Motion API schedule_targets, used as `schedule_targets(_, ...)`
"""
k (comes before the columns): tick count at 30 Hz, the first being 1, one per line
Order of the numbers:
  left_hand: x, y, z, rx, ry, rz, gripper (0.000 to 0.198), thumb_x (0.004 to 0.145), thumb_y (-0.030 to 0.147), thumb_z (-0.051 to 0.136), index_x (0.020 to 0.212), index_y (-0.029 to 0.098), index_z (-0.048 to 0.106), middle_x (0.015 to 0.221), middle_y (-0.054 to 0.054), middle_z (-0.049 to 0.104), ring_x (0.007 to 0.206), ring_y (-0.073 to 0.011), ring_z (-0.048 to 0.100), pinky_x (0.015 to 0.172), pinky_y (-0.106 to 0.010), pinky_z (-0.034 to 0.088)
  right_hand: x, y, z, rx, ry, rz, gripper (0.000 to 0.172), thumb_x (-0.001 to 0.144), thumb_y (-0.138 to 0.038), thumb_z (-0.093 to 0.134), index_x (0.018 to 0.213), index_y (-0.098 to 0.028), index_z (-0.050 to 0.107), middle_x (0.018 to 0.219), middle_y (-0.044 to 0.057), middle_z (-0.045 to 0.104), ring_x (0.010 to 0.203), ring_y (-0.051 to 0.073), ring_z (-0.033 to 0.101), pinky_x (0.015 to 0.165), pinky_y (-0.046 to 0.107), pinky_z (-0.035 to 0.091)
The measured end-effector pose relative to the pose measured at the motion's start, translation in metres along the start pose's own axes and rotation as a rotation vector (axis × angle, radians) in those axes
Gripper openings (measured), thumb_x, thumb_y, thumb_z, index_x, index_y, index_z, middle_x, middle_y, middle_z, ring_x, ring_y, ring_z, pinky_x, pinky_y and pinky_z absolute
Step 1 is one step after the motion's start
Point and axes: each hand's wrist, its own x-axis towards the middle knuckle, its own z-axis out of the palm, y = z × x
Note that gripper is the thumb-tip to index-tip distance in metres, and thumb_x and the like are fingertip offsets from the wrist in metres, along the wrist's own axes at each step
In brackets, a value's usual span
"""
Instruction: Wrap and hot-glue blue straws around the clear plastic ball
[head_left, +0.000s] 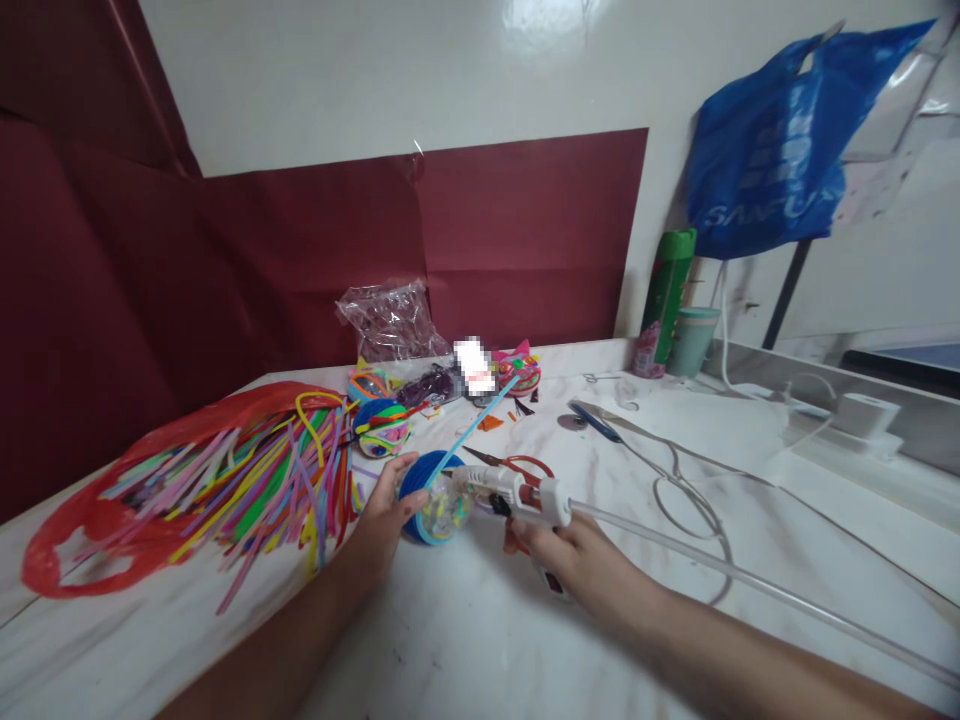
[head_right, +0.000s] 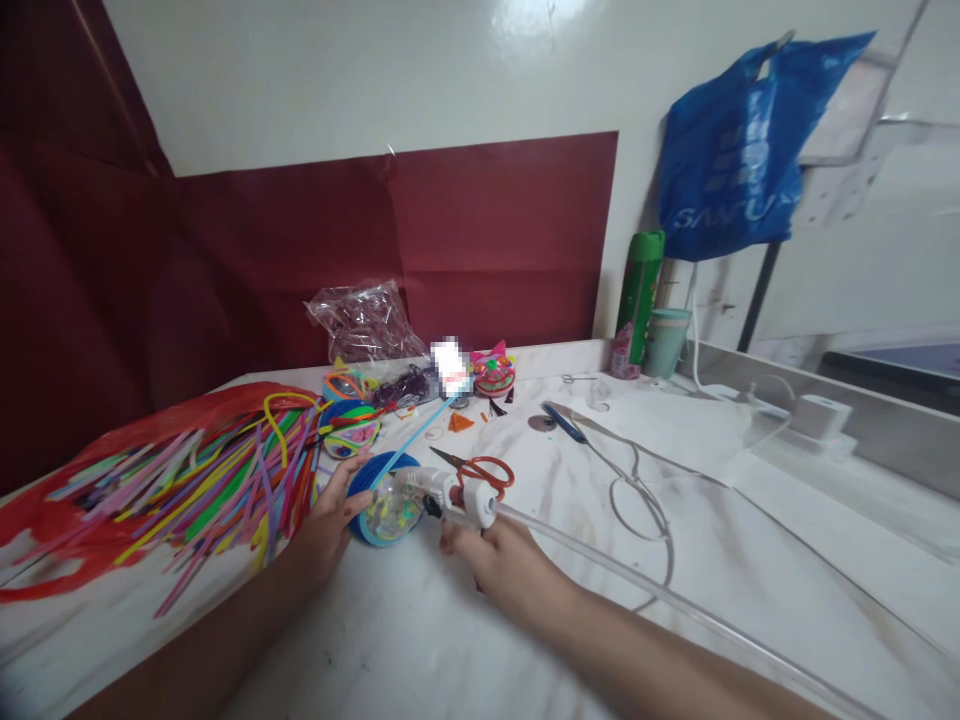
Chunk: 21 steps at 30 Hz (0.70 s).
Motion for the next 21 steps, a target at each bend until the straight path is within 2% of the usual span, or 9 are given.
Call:
schedule_targets(8, -0.0003, 0.0016, 0.0017, -0.021, 0.045, 0.003, 0.051, 0.064, 0.026, 0.07, 0.113, 0.02, 0.054, 0.12, -0.008, 0.059, 0.115, -0.0291, 0.052, 0.096, -0.04, 0.039, -0.0001, 0.0002, -0.002, -0.027, 0.04, 0.002, 0.026, 0.078, -0.038, 0.043, 0.074, -0.017, 0.059, 0.068, -0.001, 0.05, 0.057, 0.012, 0.045, 0.049, 0.022, 0.037)
schedule_targets(11, 0.0001, 0.0007, 0.0008, -0.017, 0.043, 0.017, 0.051, 0.065, 0.026, 0.07, 0.113, 0.02, 0.054, 0.12, -0.008, 0.059, 0.115, -0.0291, 0.052, 0.098, -0.04, 0.038, 0.0, -0.0009, -0.0038, -0.053, 0.061, 0.014, 0.027, 0.078, -0.038, 0.043, 0.071, -0.017, 0.059, 0.064, -0.001, 0.048, 0.055, 0.012, 0.045, 0.049, 0.022, 0.036)
schedule_targets(21, 0.0007, -0.0021, -0.0009, -0.018, 0.015, -0.008, 0.054, 0.067, 0.026, 0.069, 0.118, 0.022, 0.051, 0.122, -0.008, 0.058, 0.111, -0.0279, 0.055, 0.091, -0.038, 0.043, -0.0009, 0.0003, 0.0018, -0.033, 0.008, 0.01, 0.029, 0.079, -0.042, 0.043, 0.074, -0.017, 0.058, 0.06, -0.002, 0.045, 0.053, 0.012, 0.044, 0.048, 0.022, 0.035)
